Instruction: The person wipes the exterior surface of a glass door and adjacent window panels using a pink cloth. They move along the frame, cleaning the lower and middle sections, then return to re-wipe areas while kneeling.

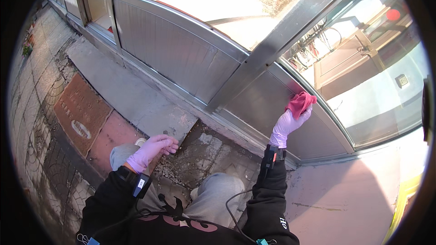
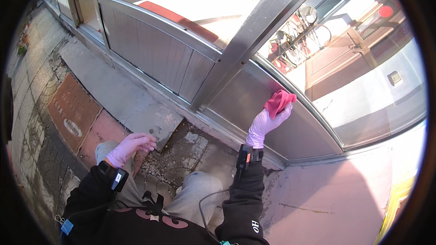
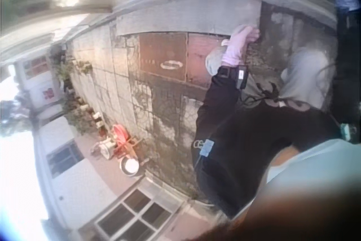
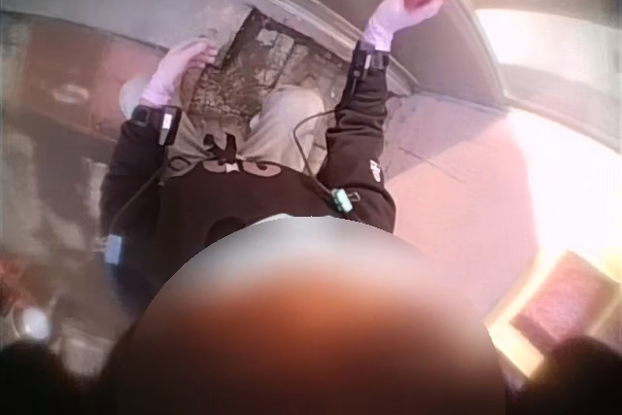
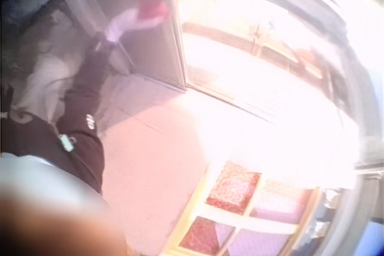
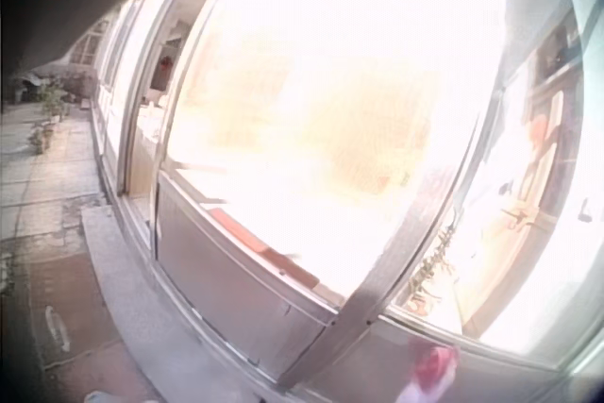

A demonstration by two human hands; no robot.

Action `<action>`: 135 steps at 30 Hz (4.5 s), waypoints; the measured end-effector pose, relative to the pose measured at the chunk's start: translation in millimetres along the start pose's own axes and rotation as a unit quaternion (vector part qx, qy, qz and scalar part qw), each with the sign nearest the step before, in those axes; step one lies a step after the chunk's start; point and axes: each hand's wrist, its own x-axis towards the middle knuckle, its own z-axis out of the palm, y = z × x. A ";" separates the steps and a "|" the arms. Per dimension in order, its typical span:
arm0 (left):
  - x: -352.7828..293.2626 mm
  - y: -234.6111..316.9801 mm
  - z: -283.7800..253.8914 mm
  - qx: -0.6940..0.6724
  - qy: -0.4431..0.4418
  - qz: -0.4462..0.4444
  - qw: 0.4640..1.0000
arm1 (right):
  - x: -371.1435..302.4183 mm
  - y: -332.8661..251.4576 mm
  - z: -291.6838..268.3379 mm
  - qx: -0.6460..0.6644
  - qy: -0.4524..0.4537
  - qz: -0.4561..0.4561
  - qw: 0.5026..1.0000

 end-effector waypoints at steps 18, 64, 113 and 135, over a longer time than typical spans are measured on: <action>-12.3 25.8 18.6 -0.341 -0.102 0.004 0.935 | -126.3 -183.3 17.3 0.155 -0.523 -0.084 0.834; 32.2 44.3 -19.7 -0.494 0.038 0.126 0.860 | 25.4 -62.2 -74.0 -0.538 -0.405 -0.227 0.703; 44.0 45.0 10.4 -0.453 0.111 0.122 0.876 | 4.6 -80.5 -25.6 -0.426 -0.440 -0.268 0.743; 20.3 73.4 -18.3 -0.494 0.112 0.113 0.855 | -18.4 -193.2 140.1 -0.420 -0.478 -0.431 0.640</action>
